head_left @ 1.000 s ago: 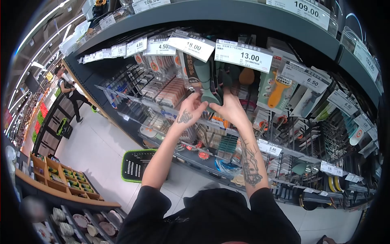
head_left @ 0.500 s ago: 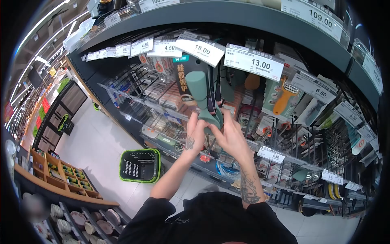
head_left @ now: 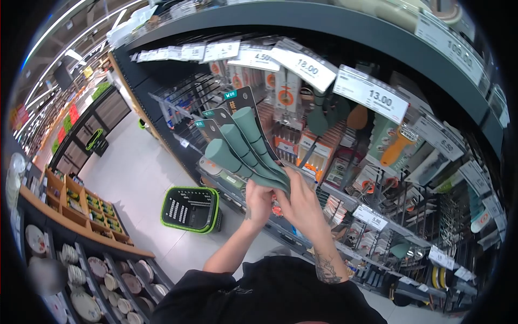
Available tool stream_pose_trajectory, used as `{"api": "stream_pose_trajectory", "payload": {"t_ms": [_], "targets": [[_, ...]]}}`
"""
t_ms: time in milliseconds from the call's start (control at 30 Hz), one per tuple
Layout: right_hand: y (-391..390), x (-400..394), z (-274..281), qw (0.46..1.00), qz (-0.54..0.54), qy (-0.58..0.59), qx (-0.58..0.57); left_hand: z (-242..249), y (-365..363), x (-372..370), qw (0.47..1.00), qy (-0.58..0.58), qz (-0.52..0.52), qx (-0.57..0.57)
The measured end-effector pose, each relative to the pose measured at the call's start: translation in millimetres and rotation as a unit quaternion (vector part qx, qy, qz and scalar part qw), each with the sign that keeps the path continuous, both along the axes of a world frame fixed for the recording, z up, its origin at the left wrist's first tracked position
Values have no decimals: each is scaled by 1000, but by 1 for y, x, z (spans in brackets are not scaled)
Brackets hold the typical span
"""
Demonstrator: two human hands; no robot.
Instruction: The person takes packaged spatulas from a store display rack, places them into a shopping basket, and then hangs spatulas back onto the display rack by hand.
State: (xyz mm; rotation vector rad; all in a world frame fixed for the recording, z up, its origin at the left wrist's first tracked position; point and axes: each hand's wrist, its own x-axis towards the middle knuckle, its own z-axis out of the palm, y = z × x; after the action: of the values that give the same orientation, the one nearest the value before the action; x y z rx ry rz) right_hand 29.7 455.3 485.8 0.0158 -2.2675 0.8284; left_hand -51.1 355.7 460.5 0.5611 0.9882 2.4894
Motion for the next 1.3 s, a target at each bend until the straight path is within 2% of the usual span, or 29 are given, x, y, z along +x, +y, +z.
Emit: {"api": "stream_pose_trajectory", "payload": {"t_ms": [267, 333, 367, 433, 467, 533, 567, 600, 667, 867, 1000, 1133, 1300], "targets": [[-26, -13, -12, 996, 72, 51, -21, -21, -36, -6, 999, 8, 51, 11], [-34, -15, -8, 994, 51, 95, -2, -21, -45, -8, 998, 15, 63, 14], [-36, -18, -14, 994, 58, 91, -6, -19, -50, -9, 998, 10, 61, 11], [-40, -24, -31, 979, 85, 182, -31, -15, -54, -9, 995, 40, 94, -13], [-40, -26, -32, 979, 91, 178, -35, -16, -58, -10, 994, 37, 101, -16], [-36, -29, -32, 959, 109, 239, 103, -20, -69, -13, 992, 64, 102, -45], [-38, -28, -30, 960, 113, 232, 106, -22, -68, -12, 973, 135, 163, -90], [-39, -29, -31, 961, 113, 230, 104, -22, -69, -12, 973, 132, 163, -92], [-40, -31, -33, 964, 111, 226, 82, -19, -73, -11, 986, 72, 125, -83], [-33, -17, -34, 971, 90, 212, 62, -26, -64, -1, 993, 19, 102, -61], [-23, 4, -37, 982, 57, 176, 32, -20, -50, 13, 995, 75, 19, -55], [-15, 21, -39, 986, 21, 164, 29, -16, -40, 27, 997, 43, 1, -65], [-12, 48, -41, 989, 13, 141, 33, -30, -35, 40, 996, 53, -74, -8]]}}
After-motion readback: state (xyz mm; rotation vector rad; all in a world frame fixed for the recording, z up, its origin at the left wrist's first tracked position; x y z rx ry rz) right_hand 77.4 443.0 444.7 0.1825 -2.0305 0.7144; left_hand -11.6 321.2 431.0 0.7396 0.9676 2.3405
